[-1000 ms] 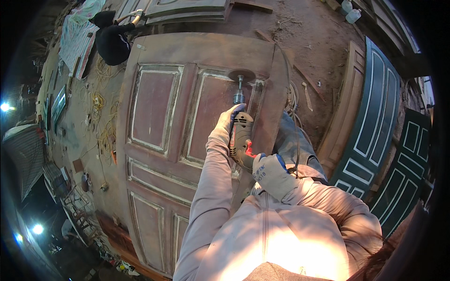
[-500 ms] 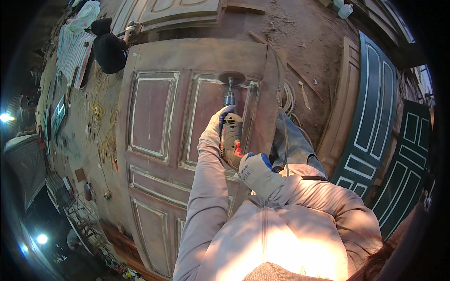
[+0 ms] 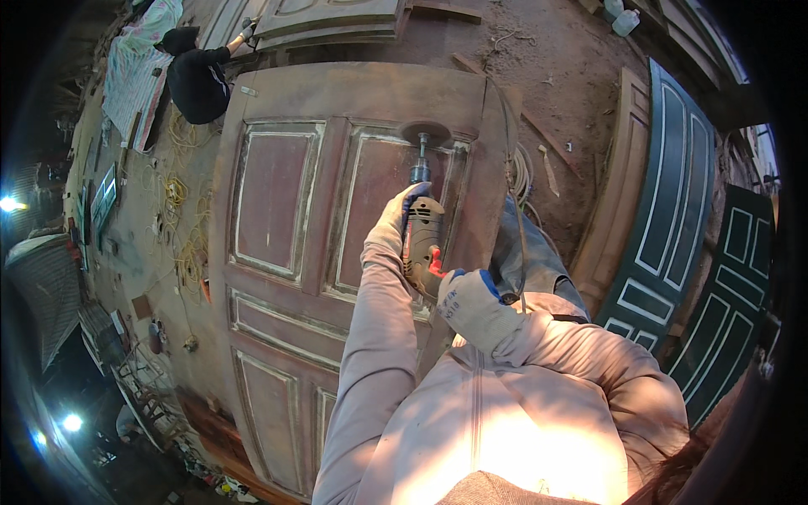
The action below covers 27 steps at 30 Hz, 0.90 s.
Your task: The person uses a handheld electric sander to remove old paint from a wooden door. They move the sander across the door's surface and along the raised panel edges, generating dust as the paint is stripped away.
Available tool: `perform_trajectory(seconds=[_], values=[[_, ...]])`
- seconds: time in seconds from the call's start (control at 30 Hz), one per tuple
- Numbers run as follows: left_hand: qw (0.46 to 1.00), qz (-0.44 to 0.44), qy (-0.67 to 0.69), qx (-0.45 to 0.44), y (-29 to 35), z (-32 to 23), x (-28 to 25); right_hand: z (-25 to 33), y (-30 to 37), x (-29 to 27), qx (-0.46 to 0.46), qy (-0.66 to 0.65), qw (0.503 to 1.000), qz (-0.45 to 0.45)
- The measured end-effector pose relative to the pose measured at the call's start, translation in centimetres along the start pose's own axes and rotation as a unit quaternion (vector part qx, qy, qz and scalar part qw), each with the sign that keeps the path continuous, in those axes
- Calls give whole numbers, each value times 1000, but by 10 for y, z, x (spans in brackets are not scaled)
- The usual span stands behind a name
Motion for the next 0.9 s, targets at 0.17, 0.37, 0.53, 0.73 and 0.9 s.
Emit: perform_trajectory(seconds=[0.17, 0.37, 0.53, 0.73, 0.9], values=[[995, 1, 79, -60, 16, -19, -14, 2, -23, -5, -29, -47, 998, -27], [1000, -1, 4, 29, 24, -12, 22, -8, -1, -13, -9, -2, 1000, -14], [991, 7, 90, -99, 31, -16, 6, -7, -17, -15, -32, -46, 998, -13], [996, -5, 60, -59, 24, -21, 9, -16, -9, -16, -13, -86, 996, 4], [1000, 17, -1, -23, 12, 4, 30, -26, 26, -15, -11, -23, 1000, 7]])
Point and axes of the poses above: each hand's wrist, its own y-axis away from the middle knuckle, its own x-axis out of the palm, z = x × y, the point moved 5 cm from there along -y, towards the middle knuckle, and after that the axes turned 1 degree about y, right-handed, at the moved point
